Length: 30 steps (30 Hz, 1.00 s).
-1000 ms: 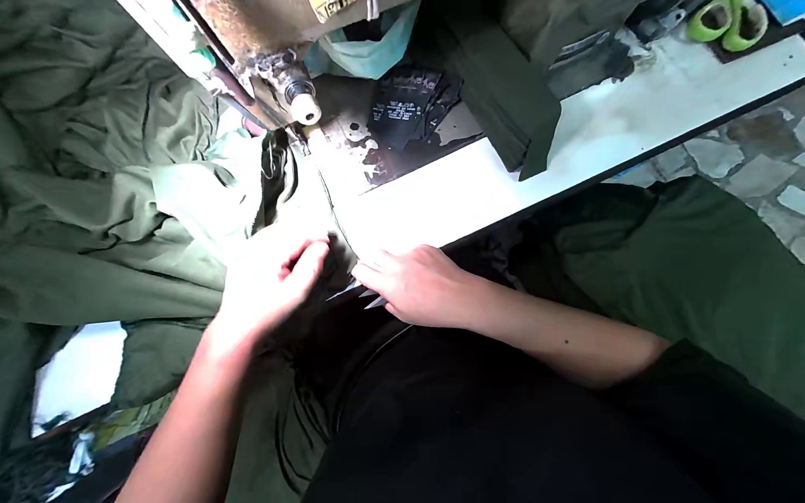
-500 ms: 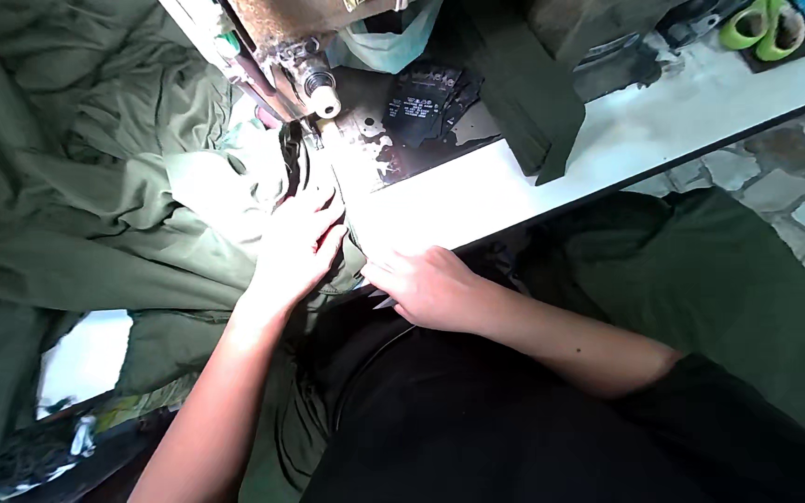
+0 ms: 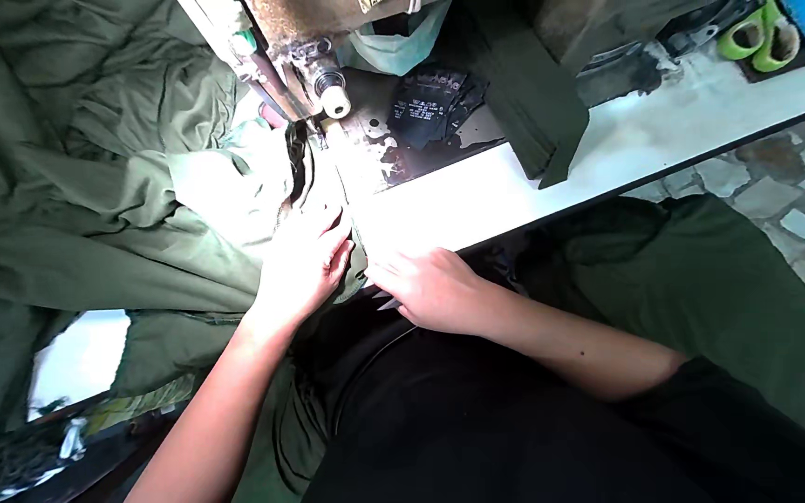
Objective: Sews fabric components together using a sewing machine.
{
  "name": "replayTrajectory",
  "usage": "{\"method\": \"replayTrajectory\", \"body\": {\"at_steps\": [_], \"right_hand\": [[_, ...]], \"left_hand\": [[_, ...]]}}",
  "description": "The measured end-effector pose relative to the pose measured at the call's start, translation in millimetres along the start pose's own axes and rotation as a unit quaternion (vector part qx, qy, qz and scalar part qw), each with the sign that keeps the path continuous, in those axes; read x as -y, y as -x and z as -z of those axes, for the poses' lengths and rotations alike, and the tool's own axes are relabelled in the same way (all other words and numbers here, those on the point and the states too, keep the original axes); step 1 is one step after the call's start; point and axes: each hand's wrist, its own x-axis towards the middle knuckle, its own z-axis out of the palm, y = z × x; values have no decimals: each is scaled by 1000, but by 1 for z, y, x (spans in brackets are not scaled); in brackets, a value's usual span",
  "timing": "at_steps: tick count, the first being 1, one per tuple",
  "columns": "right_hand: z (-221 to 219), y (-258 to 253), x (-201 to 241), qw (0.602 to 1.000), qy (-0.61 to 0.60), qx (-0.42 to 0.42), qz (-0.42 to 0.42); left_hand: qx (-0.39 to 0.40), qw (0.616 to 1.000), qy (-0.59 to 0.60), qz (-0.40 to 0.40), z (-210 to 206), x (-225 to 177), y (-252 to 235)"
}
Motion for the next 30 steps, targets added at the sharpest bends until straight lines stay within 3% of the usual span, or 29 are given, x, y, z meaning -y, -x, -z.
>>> {"method": "replayTrajectory", "body": {"at_steps": [6,10,13,17,23,30], "right_hand": [[1,0,1,1000,7,1,-4],[-4,1,-3,998,32,-24,46],[7,-4,-6,998,-40,13,39],[25,-15,-9,994,-106,-17,24],[21,-23,-3,997,-37,72,-11],[15,-14,10,995,-24,92,-42]], "left_hand": [[-11,1000,7,-2,-1,0,1],[2,1000,9,-23,3,4,-2],[22,999,14,-28,5,4,-5],[5,999,5,-33,4,-1,-9],[-44,988,122,88,6,-5,-5],[-35,998,44,17,-5,-7,0]]}}
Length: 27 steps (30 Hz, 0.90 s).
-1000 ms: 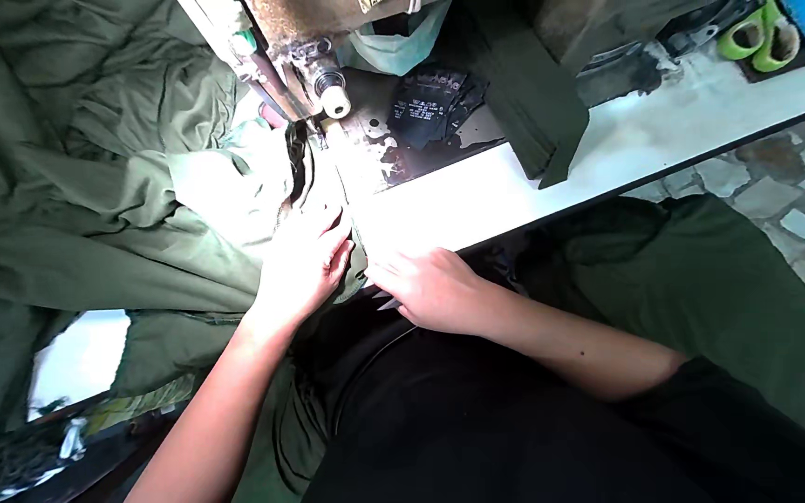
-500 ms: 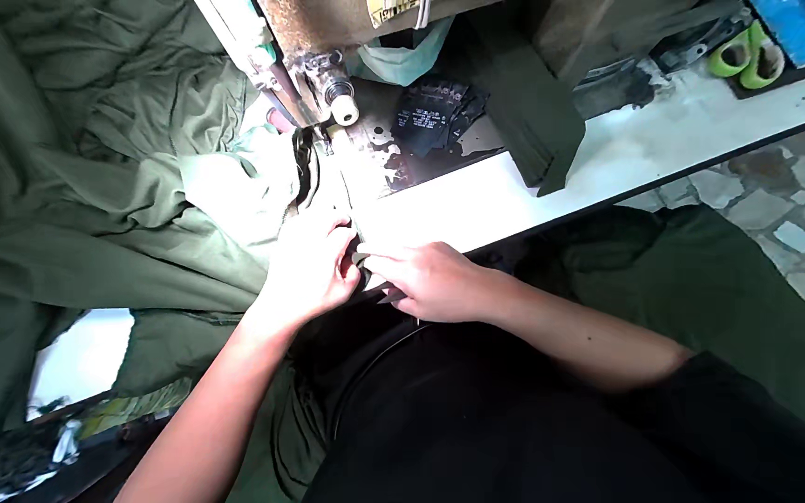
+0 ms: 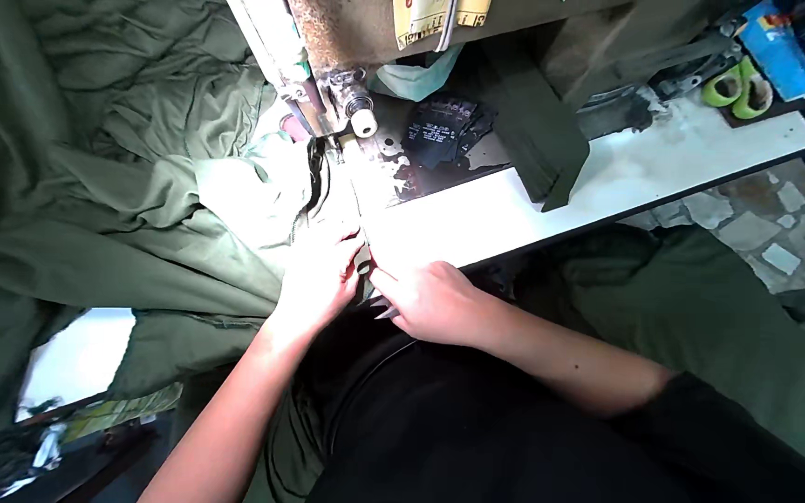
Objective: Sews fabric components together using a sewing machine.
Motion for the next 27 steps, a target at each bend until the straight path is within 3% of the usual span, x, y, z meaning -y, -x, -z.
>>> {"method": "replayTrajectory", "body": {"at_steps": [7,9,11,16,22,27], "right_hand": [[11,-2,-9,999,-50,-13,-7],[19,-11,-23,996,-54,-69,-36],[30,-22,-37,995,-35,-44,-80],[24,-36,-60,996,35,-77,-14],[11,-46,-71,985,35,-159,57],[22,-55,-56,995,12,-98,34]], "left_hand": [[-3,998,-43,-43,1,0,-5],[-2,997,-44,-57,1,2,-7],[2,998,-27,-59,0,5,-9],[-14,995,89,41,5,12,-18],[-39,994,84,65,5,10,-26],[-35,994,77,70,6,8,-26]]}}
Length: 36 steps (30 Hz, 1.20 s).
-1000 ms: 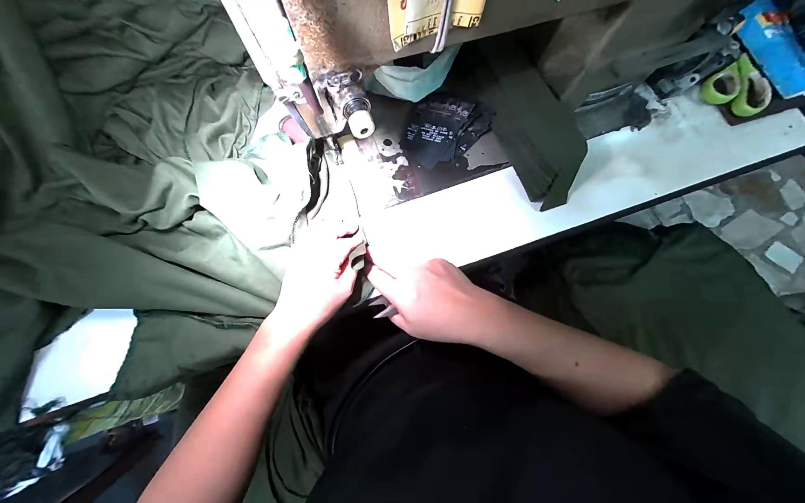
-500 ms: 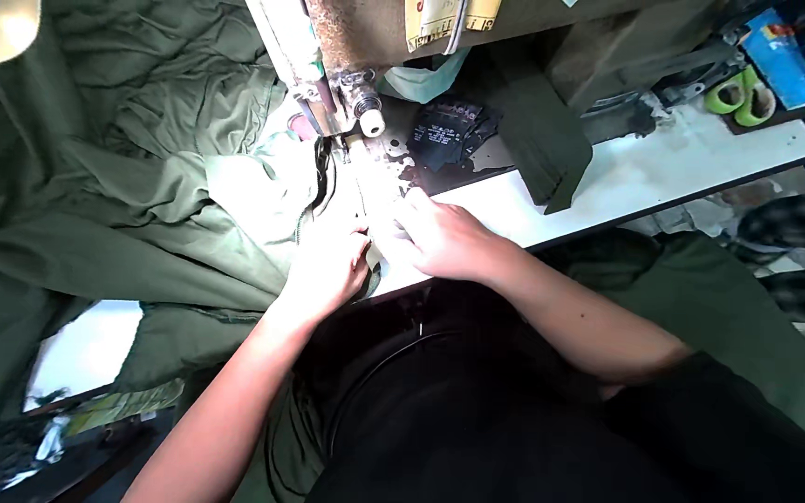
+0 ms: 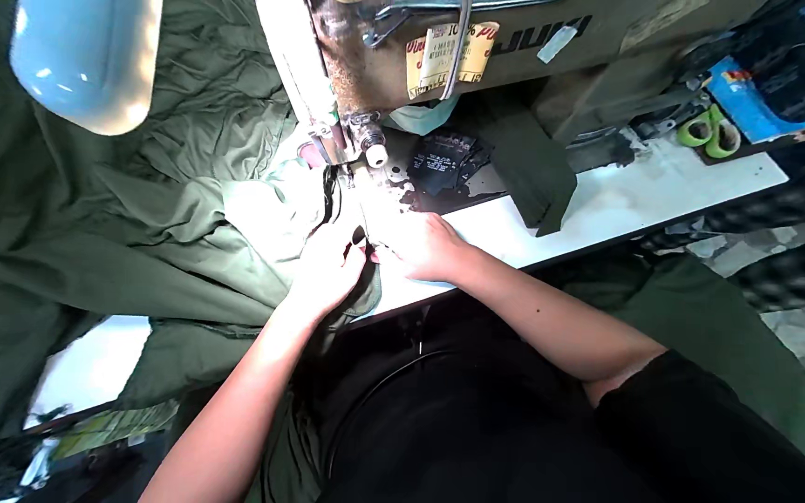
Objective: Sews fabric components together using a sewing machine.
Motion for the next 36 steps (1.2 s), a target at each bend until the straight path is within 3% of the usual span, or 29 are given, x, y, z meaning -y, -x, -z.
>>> {"method": "replayTrajectory", "body": {"at_steps": [9,13,16,19,21,24,28,30,33,36], "right_hand": [[-1,-8,8,999,-20,19,-31],[-10,-5,9,999,12,-42,-16],[-4,0,6,996,-16,-25,-79],[-13,6,-5,987,-71,-125,-76],[-19,8,4,972,-133,-188,-40],[-28,12,15,973,-126,-189,37],[-17,27,17,961,-138,-230,63],[-3,44,24,965,-179,-178,74],[8,60,24,978,-195,-24,66],[1,56,16,988,-127,-76,36]], "left_hand": [[-3,1000,-2,-14,-4,5,-2],[-15,1000,-3,-15,-5,4,-3],[-7,1000,-7,27,-4,0,-4],[23,996,-6,80,-2,-3,-5],[2,999,-6,40,-7,-2,-3],[-5,999,-39,-20,-10,-3,6],[-39,993,-70,-86,-18,1,12],[-55,992,-59,-99,-22,6,14],[-45,996,-46,-69,-23,6,17],[-8,999,-48,-18,-14,-1,15]]}}
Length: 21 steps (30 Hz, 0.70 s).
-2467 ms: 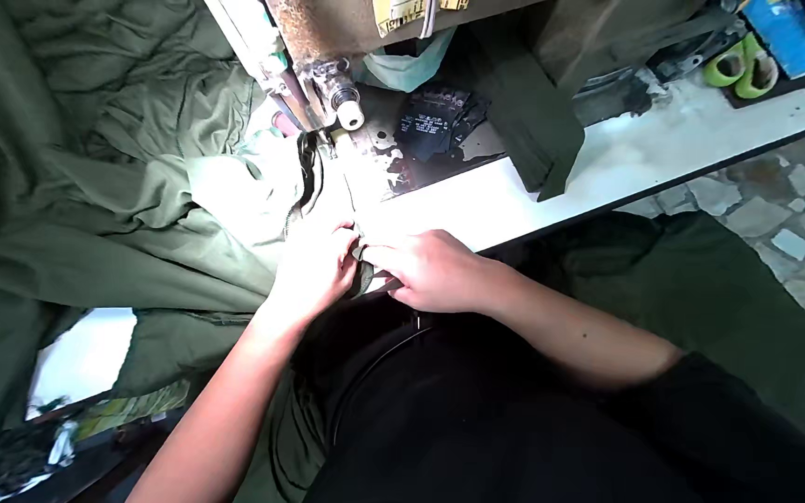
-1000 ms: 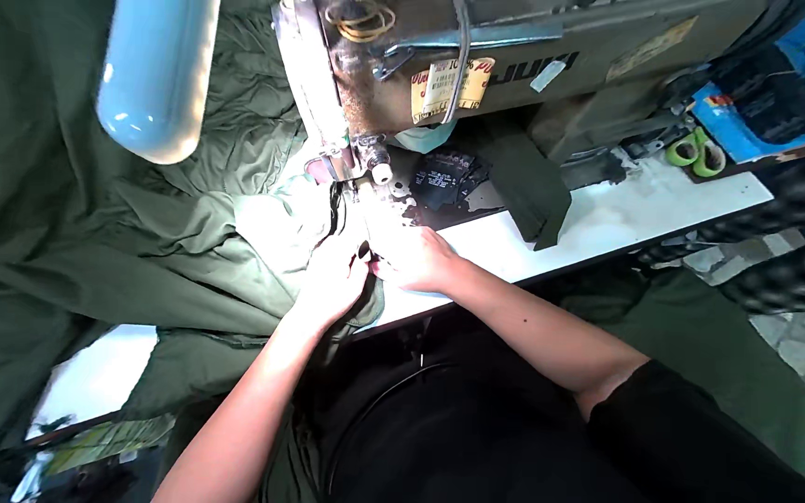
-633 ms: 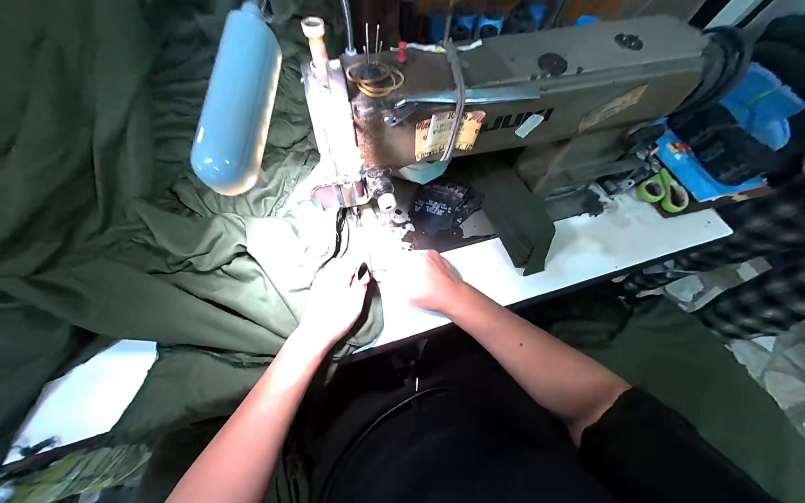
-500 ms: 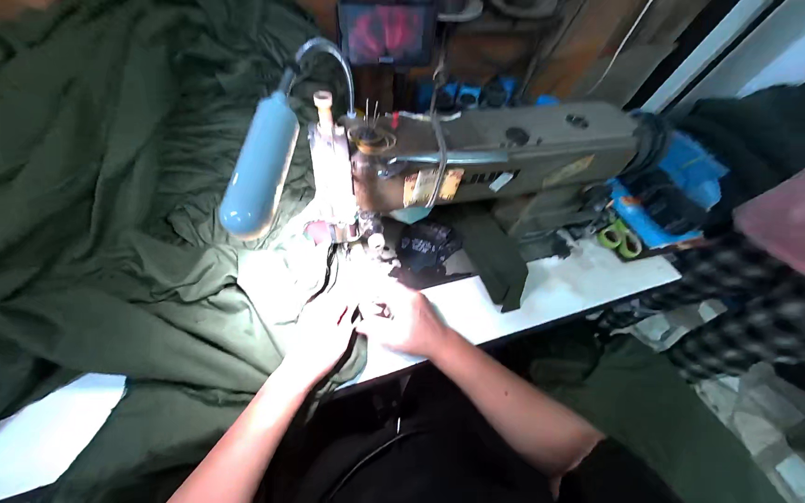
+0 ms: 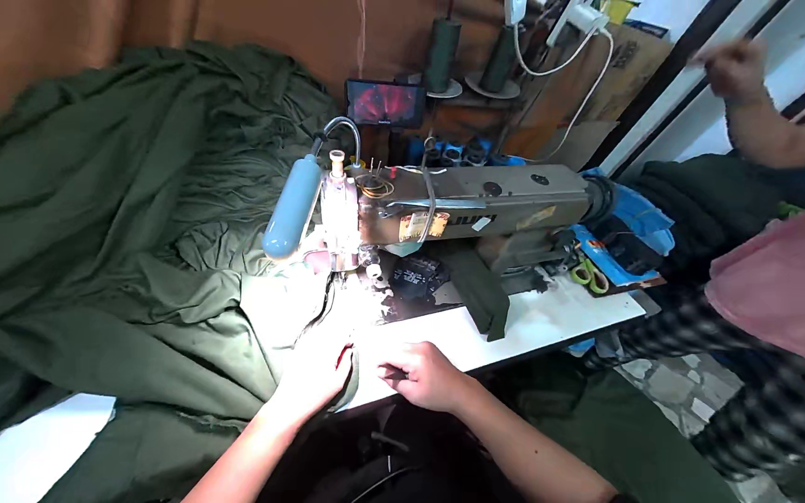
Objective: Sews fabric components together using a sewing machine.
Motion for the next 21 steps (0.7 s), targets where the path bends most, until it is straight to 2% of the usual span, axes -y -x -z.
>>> {"method": "replayTrajectory", "body": {"at_steps": [3,7,13,16,21], "right_hand": [[-15,-10,0,997,74,-9,-28],[-41,-16,-7,988,146,-55,-2],[-44,-14,-7,988,143,-63,2],[-45,-15,-9,984,160,-69,20],[-46,-15,-14,980,172,-94,42]], "left_hand": [[55,998,-6,12,8,-2,-2],[13,999,-21,-30,3,5,-3],[78,997,-26,17,9,3,-7],[23,999,-21,-8,2,9,-6],[9,1000,-3,0,2,8,-9]]}}
